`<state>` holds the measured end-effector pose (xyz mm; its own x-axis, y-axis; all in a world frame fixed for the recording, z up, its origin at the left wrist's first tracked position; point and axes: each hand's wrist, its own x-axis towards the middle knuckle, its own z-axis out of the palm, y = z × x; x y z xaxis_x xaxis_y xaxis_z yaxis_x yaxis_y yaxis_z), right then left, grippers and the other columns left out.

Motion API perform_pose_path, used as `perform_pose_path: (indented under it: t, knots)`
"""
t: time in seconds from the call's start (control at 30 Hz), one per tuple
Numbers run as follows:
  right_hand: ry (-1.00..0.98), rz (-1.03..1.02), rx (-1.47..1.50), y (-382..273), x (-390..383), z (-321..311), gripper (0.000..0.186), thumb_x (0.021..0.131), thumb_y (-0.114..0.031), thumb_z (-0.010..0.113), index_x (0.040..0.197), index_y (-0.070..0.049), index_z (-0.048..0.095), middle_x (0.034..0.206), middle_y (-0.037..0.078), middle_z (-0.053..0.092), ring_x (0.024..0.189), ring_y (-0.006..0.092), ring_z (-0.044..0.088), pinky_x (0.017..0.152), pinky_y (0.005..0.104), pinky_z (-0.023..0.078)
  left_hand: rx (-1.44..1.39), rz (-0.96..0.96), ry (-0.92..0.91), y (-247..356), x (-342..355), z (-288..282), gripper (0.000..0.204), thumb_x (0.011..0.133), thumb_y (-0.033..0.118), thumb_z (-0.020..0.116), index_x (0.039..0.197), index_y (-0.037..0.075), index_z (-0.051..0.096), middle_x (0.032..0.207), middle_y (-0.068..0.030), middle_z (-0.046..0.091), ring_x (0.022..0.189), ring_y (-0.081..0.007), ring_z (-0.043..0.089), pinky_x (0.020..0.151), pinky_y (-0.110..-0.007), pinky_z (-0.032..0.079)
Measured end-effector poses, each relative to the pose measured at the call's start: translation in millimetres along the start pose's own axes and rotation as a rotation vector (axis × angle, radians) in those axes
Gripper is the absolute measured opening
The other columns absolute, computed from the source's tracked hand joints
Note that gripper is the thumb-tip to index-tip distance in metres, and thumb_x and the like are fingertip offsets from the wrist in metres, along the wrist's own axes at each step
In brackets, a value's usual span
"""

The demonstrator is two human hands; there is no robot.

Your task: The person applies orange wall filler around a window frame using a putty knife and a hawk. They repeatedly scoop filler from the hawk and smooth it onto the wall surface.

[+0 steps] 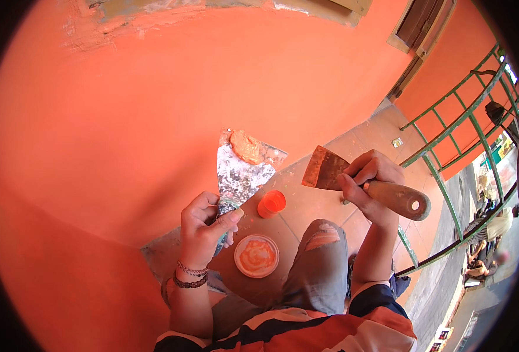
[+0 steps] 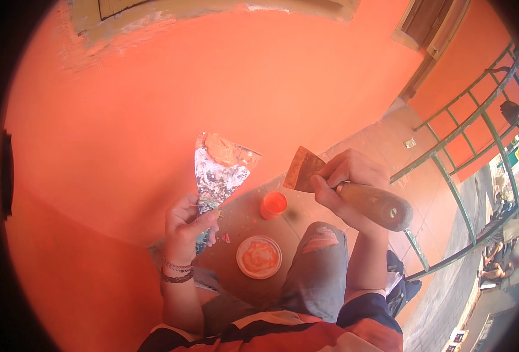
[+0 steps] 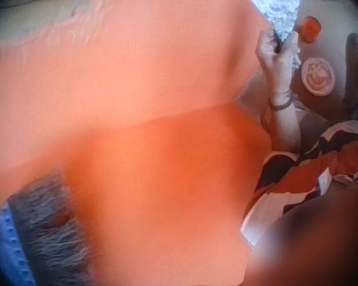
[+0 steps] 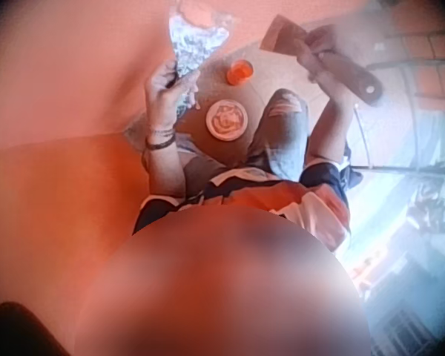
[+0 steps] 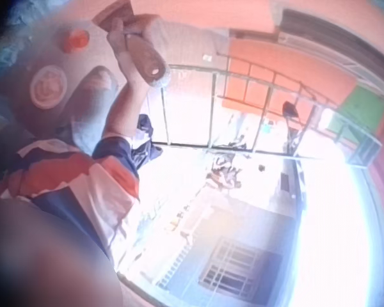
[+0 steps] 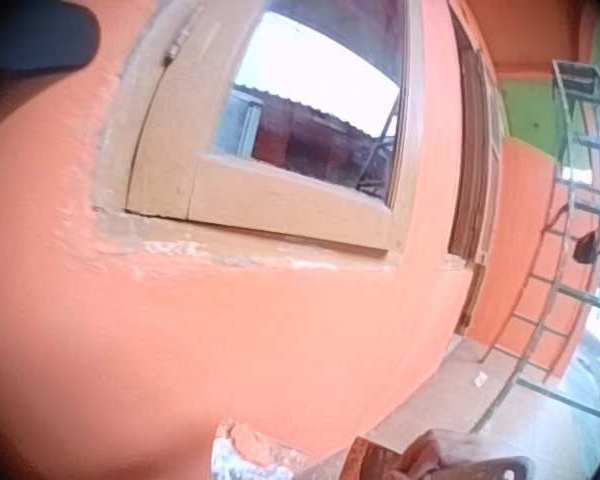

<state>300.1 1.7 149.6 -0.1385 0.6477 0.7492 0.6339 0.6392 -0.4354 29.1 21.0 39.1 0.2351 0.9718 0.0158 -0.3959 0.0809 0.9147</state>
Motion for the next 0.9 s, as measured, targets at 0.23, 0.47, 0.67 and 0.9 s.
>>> perform_pose_path:
  t: [0.23,0.47,0.67,0.9]
  knots:
    - [0.447,0.59,0.699,17,-7,11,0.041,0.092,-0.041,0.065,0.088,-0.002,0.054,0.068,0.009,0.061,0.049,0.015,0.059,0.039,0.0221,0.044,0.093,-0.02,0.054,-5,4,-6,0.021,0.085,0.009,0.073,0.086,0.001,0.053,0.064,-0.0053,0.059,0.044,-0.0063,0.05,0.037,-0.022,0.038]
    - [0.502,0.727,1.044,11,20,42,0.046,0.09,-0.047,0.064,0.096,-0.003,0.054,0.077,0.002,0.057,0.044,0.0047,0.051,0.031,0.0132,0.033,0.18,-0.085,0.056,-17,6,-17,0.024,0.084,0.014,0.074,0.087,0.002,0.053,0.063,-0.0038,0.058,0.042,-0.0062,0.05,0.033,-0.023,0.037]
    - [0.458,0.483,1.192,-43,80,59,0.021,0.097,-0.025,0.06,0.102,-0.005,0.058,0.081,0.0,0.057,0.044,0.0021,0.047,0.033,0.0145,0.033,0.298,-0.073,0.07,-5,4,-12,0.021,0.084,0.008,0.073,0.083,-0.001,0.054,0.064,-0.0057,0.059,0.042,-0.0095,0.052,0.033,-0.026,0.042]
    - [0.477,-0.011,0.89,-132,144,86,0.018,0.093,-0.013,0.064,0.105,0.001,0.061,0.078,0.006,0.062,0.051,0.0096,0.058,0.038,0.0205,0.044,0.324,-0.091,0.029,1,1,-14,0.024,0.086,0.01,0.072,0.085,-0.003,0.052,0.062,-0.0081,0.057,0.039,-0.0121,0.053,0.031,-0.03,0.044]
